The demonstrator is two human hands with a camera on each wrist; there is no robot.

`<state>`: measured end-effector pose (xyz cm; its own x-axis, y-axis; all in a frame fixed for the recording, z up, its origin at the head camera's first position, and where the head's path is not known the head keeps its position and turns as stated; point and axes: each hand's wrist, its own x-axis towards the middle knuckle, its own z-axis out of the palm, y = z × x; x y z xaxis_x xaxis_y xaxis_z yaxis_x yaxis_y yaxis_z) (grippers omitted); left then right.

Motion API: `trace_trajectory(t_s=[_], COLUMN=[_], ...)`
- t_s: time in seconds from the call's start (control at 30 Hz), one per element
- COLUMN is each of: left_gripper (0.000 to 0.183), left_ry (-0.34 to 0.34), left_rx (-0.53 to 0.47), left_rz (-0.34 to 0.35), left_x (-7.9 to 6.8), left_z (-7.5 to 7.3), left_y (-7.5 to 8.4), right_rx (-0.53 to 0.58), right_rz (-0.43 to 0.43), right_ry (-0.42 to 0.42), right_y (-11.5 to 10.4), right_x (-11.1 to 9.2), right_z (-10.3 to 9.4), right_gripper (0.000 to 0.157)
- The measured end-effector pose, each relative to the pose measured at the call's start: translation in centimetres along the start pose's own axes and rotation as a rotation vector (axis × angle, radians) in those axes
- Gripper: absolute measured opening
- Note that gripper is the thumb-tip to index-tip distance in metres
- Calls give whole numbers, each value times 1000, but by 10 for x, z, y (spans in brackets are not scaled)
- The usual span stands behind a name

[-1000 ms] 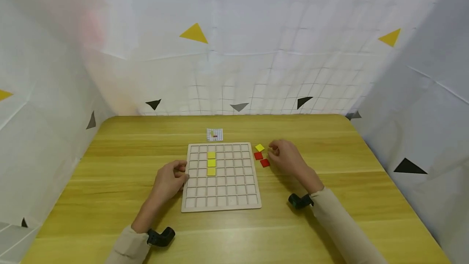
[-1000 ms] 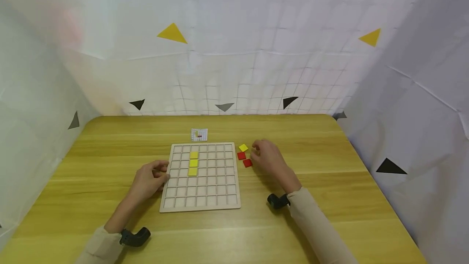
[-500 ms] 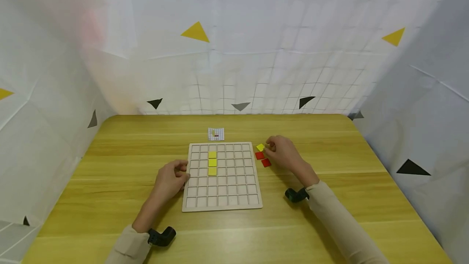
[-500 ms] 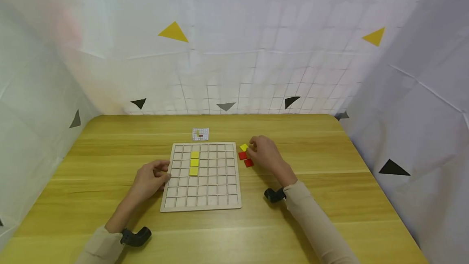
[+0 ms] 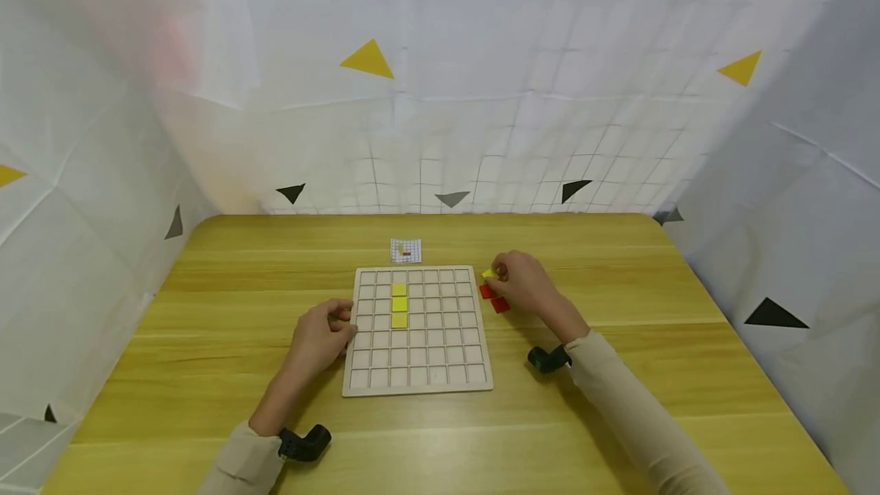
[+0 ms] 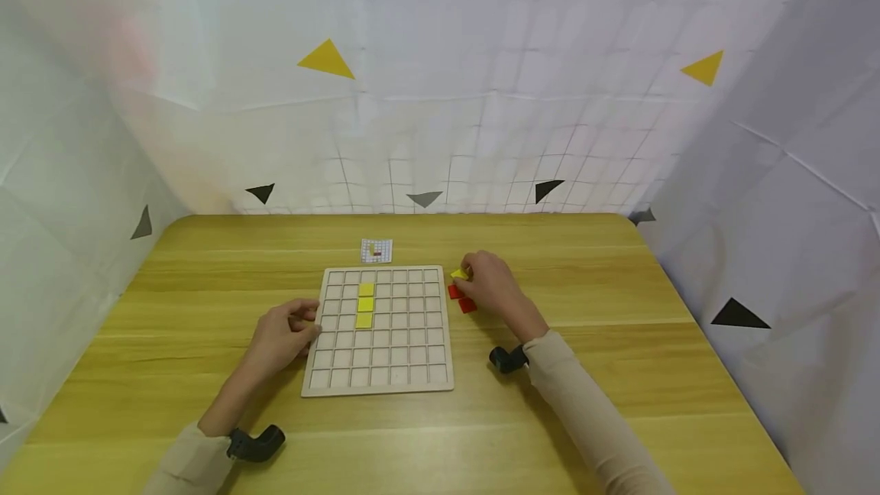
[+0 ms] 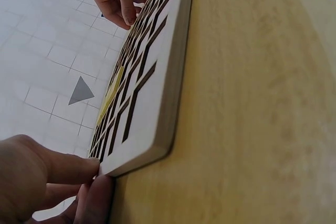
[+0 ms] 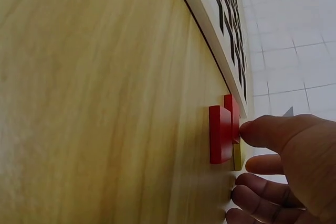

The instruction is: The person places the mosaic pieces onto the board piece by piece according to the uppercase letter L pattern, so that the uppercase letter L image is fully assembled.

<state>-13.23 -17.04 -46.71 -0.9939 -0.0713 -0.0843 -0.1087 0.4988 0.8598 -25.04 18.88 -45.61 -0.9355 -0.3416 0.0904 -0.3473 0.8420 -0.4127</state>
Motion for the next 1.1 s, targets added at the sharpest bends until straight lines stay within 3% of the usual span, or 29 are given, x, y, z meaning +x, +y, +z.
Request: trace_trajectory(t_s=[0.77,1.1], left_gripper=[44,43], left_ry=[-1,3], left_rx=[-2,5], left_rz=[-1,-9], left_x=[3,3], left_z=[0,2], left_y=[-2,-3], right_rx=[29,54], right_rz=[-44,-29], right_ry=[-10,22], right_y=[1,7], right_x=[16,13], right_z=[-4,0], right_gripper=[20,26])
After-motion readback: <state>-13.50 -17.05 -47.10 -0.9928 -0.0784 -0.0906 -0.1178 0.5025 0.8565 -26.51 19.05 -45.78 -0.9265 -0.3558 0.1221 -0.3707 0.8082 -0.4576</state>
